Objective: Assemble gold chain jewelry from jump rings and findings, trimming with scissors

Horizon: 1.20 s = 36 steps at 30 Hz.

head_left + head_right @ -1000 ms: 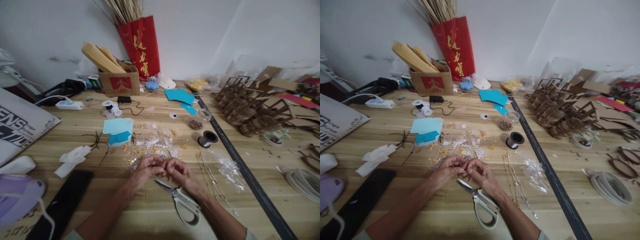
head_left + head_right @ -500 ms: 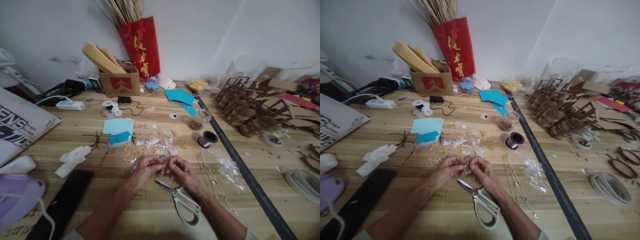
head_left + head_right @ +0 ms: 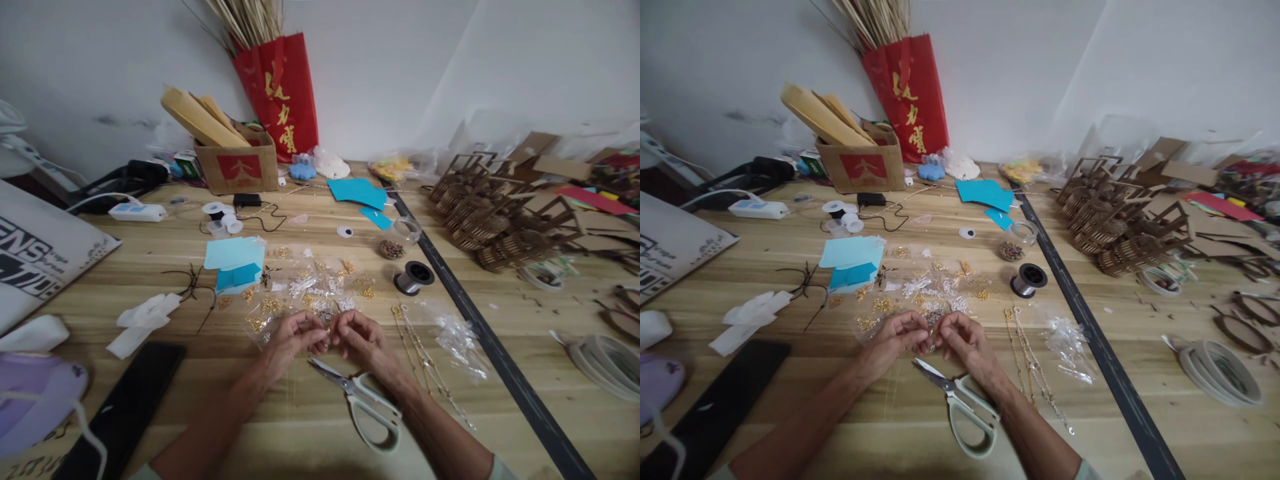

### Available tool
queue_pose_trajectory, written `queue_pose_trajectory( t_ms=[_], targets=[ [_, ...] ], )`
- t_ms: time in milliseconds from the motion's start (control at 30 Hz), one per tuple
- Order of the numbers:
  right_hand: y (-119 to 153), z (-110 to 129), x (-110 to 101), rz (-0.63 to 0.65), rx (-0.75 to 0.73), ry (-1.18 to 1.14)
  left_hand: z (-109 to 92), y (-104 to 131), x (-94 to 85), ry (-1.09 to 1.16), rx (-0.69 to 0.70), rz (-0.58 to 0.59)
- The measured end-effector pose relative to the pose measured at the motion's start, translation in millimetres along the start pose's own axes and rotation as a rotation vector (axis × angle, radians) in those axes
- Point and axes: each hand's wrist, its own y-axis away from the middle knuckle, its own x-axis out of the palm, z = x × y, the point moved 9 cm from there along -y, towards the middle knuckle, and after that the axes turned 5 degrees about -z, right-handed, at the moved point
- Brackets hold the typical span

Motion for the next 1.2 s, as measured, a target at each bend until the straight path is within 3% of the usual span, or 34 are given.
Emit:
queue_pose_trajectory(
  t_ms=[400, 833, 1033, 1200],
  targets=[
    [0, -5, -4, -0.028, 0.017, 0.026, -8, -2, -1.6, -0.234, 0.086, -0.061],
    [2, -3, 1, -0.027, 0.011, 0.005, -11, 6, 6.2, -0.478, 0.180, -0.022],
    [3, -2, 10, 0.017, 0.048, 0.031, -27, 12, 7.5, -0.653, 0.331, -0.099],
    [3, -4, 12, 0.030, 0.060, 0.046, -26, 13, 4.5, -0.672, 0.335, -0.162]
  ],
)
